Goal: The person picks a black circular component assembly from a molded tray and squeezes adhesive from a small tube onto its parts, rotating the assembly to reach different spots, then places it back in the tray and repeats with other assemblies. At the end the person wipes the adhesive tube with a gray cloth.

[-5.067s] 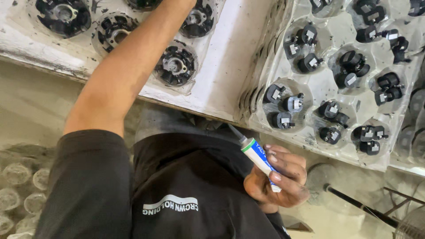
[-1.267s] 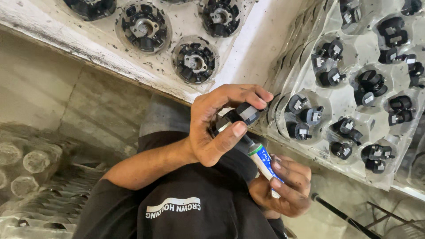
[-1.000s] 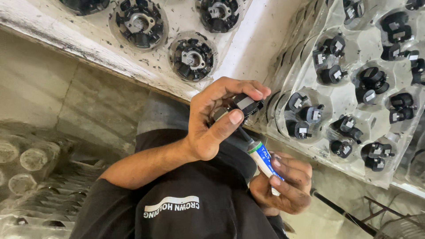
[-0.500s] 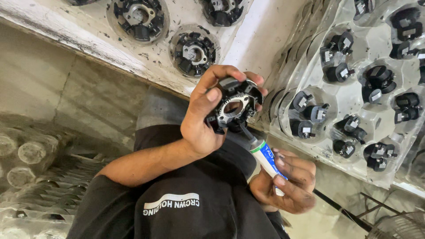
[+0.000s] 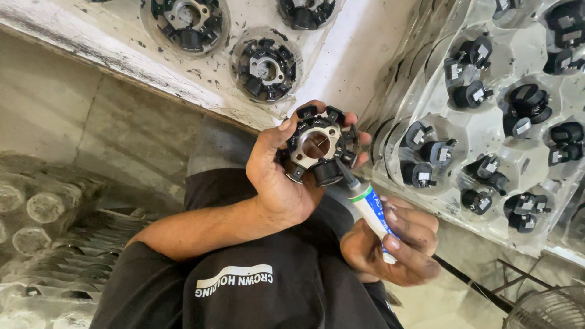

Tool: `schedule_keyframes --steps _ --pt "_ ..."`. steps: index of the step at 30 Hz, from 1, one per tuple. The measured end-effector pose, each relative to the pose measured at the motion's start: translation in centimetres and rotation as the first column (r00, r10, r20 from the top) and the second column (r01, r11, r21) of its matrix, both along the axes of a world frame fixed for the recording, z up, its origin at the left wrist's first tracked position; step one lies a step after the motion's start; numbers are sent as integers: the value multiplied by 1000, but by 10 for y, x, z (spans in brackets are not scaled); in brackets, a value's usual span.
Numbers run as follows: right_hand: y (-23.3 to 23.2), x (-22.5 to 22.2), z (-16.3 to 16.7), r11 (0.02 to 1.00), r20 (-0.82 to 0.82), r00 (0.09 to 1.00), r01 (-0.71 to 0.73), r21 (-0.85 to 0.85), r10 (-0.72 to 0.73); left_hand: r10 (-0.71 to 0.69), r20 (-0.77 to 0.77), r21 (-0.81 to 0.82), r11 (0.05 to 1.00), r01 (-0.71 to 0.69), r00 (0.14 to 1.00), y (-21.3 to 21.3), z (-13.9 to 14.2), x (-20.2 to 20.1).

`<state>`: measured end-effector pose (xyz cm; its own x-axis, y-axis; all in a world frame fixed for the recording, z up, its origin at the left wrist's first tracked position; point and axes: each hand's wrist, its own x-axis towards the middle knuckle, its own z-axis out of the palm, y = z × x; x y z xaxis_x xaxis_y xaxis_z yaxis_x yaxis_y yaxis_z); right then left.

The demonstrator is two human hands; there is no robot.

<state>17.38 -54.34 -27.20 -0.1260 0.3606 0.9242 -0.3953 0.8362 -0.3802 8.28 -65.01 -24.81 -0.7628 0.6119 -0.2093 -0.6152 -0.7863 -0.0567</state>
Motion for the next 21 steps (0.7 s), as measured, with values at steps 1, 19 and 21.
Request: schedule_keyframes --steps 1,19,21 --pt "0 3 0 1000 55 998 -14 19 13 -8 0 -1 1000 8 1000 0 -1 0" --pt "9 13 -1 993 165 980 114 2 -113 -74 -50 -50 996 71 996 8 -24 -20" --pt "11 15 -1 991 76 989 130 -37 -127 -43 -178 -96 995 26 983 17 -30 -46"
